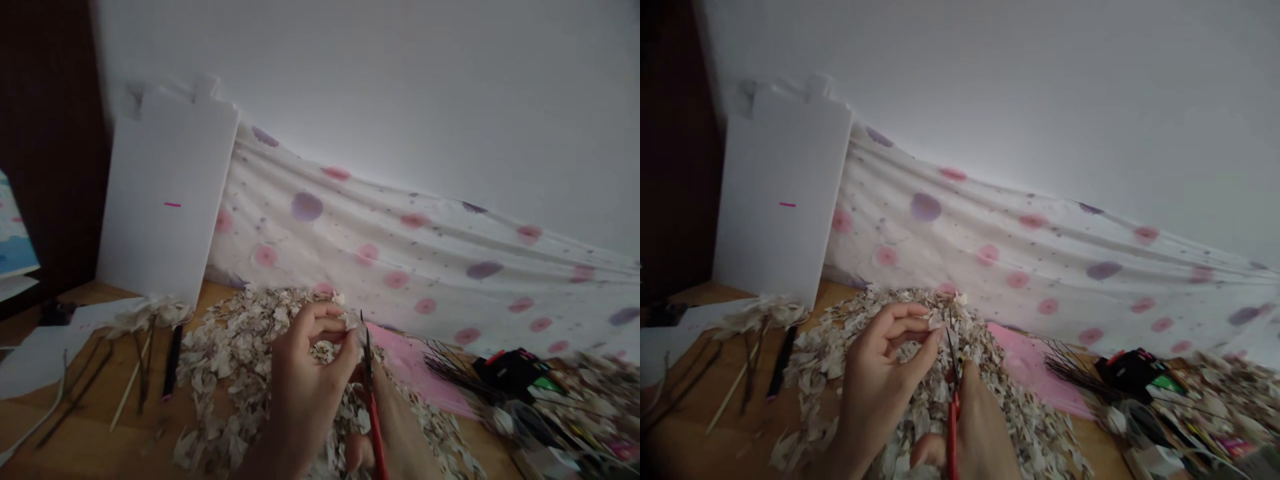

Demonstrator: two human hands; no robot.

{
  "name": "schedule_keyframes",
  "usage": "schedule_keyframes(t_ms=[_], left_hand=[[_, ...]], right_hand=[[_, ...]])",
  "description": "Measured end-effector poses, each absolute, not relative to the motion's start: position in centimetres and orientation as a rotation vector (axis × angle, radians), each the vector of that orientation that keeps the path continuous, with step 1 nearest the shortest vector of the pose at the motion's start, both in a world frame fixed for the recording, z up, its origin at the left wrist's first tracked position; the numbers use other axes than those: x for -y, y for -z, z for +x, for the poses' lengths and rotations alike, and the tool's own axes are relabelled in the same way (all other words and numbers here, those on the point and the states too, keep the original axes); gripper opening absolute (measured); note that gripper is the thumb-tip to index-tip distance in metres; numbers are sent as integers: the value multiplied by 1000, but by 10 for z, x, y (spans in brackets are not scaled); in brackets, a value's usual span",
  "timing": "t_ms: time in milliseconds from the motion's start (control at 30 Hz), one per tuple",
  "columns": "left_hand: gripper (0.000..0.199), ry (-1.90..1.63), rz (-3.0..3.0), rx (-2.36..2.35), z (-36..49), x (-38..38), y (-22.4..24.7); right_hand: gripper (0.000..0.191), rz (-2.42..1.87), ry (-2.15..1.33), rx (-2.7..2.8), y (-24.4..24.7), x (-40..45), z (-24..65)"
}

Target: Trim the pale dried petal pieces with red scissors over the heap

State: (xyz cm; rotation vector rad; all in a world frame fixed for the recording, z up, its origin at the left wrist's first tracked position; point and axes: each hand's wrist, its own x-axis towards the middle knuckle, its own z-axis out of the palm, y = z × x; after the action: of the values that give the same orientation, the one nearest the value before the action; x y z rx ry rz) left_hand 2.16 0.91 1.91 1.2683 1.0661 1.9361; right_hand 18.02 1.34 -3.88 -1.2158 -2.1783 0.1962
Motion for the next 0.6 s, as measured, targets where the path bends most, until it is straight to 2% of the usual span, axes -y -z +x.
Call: schedule_keyframes(t_ms=[133,300,433,600], left_hand=[[17,-1907,1303,-1022,23,-9,-18],[17,-1840,1267,-972,24,-9,-21],[18,-1800,1207,-930,25,-11,-22],[18,-1741,1159,-878,22,-13,-23]], right_hand=[[85,-1139,-220,2150,26,-8,179],[81,-1108,-273,2093,15,5,178],[89,-1084,-342,2067,5,7,172],[83,-1066,-336,2062,10,1,175]])
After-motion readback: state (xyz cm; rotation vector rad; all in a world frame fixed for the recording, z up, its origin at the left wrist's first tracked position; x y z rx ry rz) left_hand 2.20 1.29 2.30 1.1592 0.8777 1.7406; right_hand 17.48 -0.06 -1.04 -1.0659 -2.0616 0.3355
